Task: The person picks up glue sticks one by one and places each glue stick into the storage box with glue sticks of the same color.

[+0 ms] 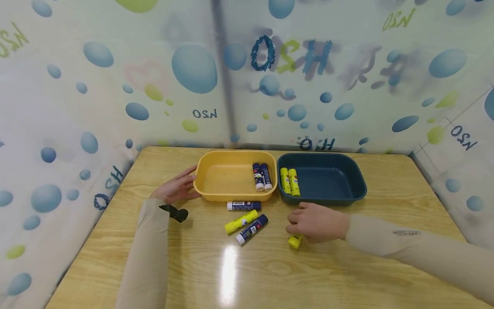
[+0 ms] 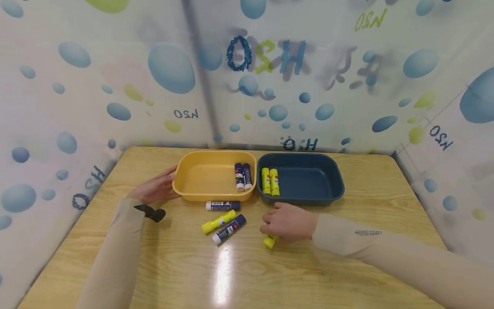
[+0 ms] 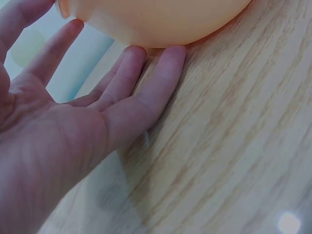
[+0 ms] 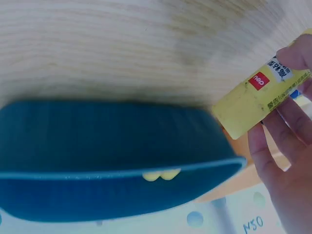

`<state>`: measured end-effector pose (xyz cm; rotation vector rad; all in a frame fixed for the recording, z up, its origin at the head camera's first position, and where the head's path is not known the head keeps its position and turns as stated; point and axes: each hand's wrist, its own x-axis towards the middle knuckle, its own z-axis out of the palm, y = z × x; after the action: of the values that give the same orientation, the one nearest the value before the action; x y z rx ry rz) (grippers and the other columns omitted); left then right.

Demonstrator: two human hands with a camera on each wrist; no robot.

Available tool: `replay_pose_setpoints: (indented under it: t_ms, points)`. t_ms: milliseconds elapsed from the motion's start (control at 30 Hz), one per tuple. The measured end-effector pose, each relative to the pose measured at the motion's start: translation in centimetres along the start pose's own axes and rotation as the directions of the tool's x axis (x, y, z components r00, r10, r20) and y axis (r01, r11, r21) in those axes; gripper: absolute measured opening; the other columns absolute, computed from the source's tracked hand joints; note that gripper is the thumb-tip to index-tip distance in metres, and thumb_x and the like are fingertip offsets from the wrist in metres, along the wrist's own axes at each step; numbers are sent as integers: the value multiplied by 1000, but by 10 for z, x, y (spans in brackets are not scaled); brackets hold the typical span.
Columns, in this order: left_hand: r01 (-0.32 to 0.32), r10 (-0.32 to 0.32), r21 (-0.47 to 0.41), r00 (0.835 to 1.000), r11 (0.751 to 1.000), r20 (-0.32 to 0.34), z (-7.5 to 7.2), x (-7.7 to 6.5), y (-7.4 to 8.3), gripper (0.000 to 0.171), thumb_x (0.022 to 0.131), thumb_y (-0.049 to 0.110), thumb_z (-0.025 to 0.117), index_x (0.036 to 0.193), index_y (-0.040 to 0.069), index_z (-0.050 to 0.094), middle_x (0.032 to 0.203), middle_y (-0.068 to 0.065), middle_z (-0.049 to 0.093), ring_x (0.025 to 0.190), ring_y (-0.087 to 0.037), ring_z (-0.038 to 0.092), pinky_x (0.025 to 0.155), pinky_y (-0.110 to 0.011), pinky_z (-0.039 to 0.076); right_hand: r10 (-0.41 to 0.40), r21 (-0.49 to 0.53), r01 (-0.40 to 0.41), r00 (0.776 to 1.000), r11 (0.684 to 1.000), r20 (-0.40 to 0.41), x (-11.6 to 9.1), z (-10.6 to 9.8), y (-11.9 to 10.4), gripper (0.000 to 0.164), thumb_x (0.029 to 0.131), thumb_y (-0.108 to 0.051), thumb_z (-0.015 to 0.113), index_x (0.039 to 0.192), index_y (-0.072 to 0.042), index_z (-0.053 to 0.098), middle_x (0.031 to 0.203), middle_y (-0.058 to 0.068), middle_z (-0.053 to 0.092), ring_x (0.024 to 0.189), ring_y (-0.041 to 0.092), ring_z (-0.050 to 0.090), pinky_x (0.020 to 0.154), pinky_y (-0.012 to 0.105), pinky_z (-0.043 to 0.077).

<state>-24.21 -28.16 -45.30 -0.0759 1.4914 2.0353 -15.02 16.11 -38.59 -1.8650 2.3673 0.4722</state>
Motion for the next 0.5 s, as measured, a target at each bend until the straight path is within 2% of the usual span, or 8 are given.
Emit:
replay_pose_setpoints:
  t_ms: [500]
  points:
    - [6,-5,29,1000,1000,-26,5,-1,2,59,106,20,41,157,24,12,157,-10,15,121,-19,46,100,-51,41,63,-4,-64,995,998,-72,-29,-30,19,23,80,-12,75,101,-18,66,91,-3,60,76,15,49,67,28,41]
